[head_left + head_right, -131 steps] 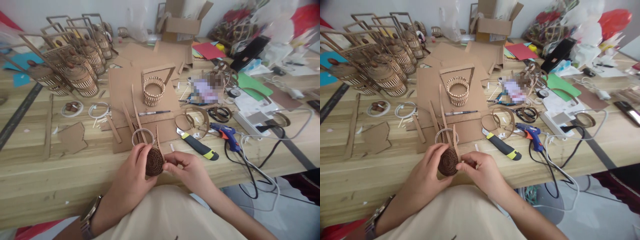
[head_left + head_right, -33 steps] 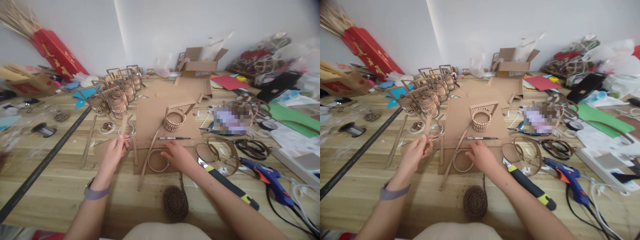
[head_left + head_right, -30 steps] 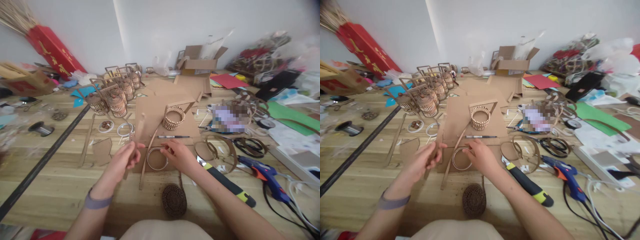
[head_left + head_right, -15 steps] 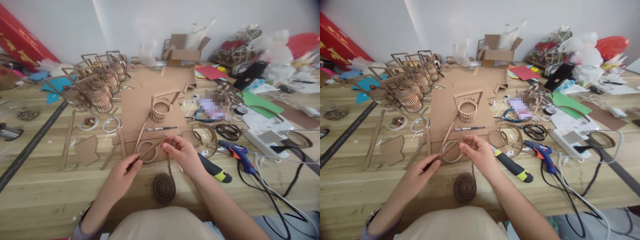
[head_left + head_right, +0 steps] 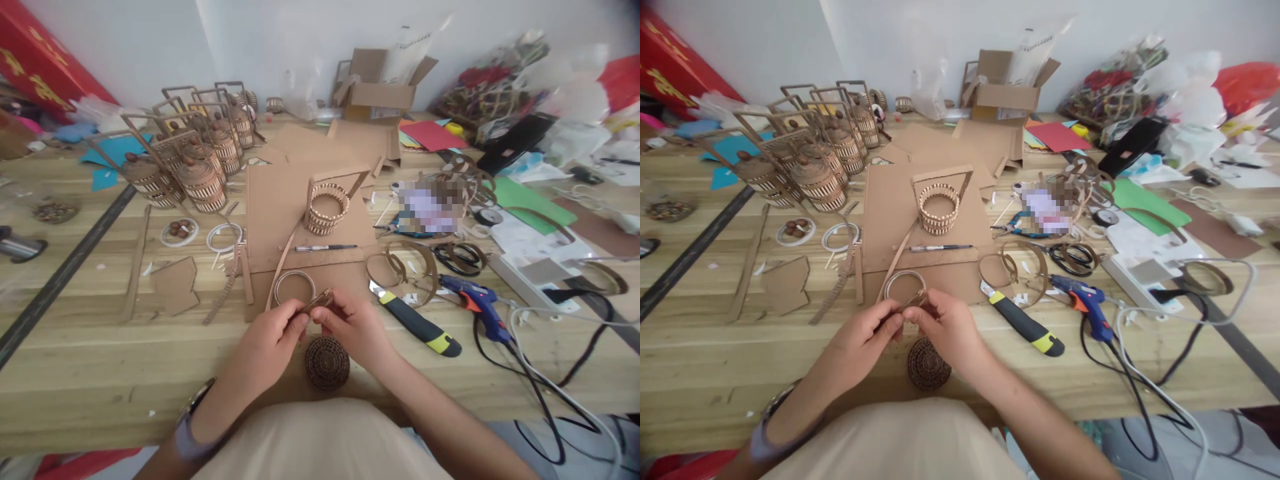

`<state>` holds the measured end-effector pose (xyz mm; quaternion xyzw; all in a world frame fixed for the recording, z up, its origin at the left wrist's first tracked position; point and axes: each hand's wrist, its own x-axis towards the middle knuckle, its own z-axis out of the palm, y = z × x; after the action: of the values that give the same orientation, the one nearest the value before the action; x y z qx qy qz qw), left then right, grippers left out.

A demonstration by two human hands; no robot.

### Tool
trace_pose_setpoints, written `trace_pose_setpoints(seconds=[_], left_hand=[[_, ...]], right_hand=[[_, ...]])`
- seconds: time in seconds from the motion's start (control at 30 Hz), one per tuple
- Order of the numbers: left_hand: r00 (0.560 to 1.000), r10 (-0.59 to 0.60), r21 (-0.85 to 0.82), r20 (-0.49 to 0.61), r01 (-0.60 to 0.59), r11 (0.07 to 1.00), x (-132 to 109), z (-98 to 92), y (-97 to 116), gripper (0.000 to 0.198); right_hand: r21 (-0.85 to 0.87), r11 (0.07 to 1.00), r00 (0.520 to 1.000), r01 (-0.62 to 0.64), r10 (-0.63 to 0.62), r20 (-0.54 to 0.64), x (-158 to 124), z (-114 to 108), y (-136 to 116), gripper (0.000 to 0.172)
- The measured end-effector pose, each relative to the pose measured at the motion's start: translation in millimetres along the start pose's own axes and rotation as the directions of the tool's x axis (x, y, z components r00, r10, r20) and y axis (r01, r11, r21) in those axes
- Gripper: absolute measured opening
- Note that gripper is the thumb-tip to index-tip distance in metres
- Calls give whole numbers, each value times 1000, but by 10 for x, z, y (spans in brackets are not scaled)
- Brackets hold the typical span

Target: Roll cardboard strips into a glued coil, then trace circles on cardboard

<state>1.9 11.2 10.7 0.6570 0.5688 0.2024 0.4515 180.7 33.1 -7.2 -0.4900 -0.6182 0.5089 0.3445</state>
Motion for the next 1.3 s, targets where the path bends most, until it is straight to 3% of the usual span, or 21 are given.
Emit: trace_pose_setpoints(seconds=[0.1,0.17,0.27,0.37,0.47,0.63,0.77,0.87,1.0,1.17,1.23,1.3], left_hand=[[999,-15,36,-37,16,999,15,-1,-12,32],[998,-42,50,-49,44,998,17,-10,-45,34],[997,-63,73,-45,66,995,28,-5,-88,37],[998,-56,96,-28,59,994,47,22,-96,37],[998,-63,109,2,62,992,62,45,-79,37],[997,-72,140,-1,72,988,60,35,-47,36],[996,-90,151,-18,91,984,49,26,-62,37],[995,-100,146,-3,99,984,48,47,-89,37],[996,-92,153,-12,92,984,47,75,-131,39],[994,-110,177,20,105,979,51,78,-242,44],[993,-111,182,32,104,978,62,90,-266,44],[993,-97,188,60,84,979,73,107,-252,44]], right_hand=[[-260,965,998,47,-58,-35,-118,-250,85,25],[-461,886,993,41,-88,-80,-201,-513,180,22],[-694,716,983,-72,-67,-172,-338,-907,364,22],[-796,577,962,-183,-61,-265,-439,-1167,516,22],[-834,521,959,-182,-91,-267,-425,-1246,542,21],[-857,511,989,-65,-84,-125,-218,-1106,330,24],[-866,498,996,-44,-40,-74,-139,-996,194,26],[-873,481,997,-77,17,-79,-124,-1054,167,24],[-888,378,964,-263,64,-258,-121,-1434,133,27],[-837,193,859,-512,121,-497,-259,-2157,131,28],[-815,142,827,-561,128,-547,-290,-2372,179,31],[-822,129,831,-554,128,-541,-263,-2494,249,32]])
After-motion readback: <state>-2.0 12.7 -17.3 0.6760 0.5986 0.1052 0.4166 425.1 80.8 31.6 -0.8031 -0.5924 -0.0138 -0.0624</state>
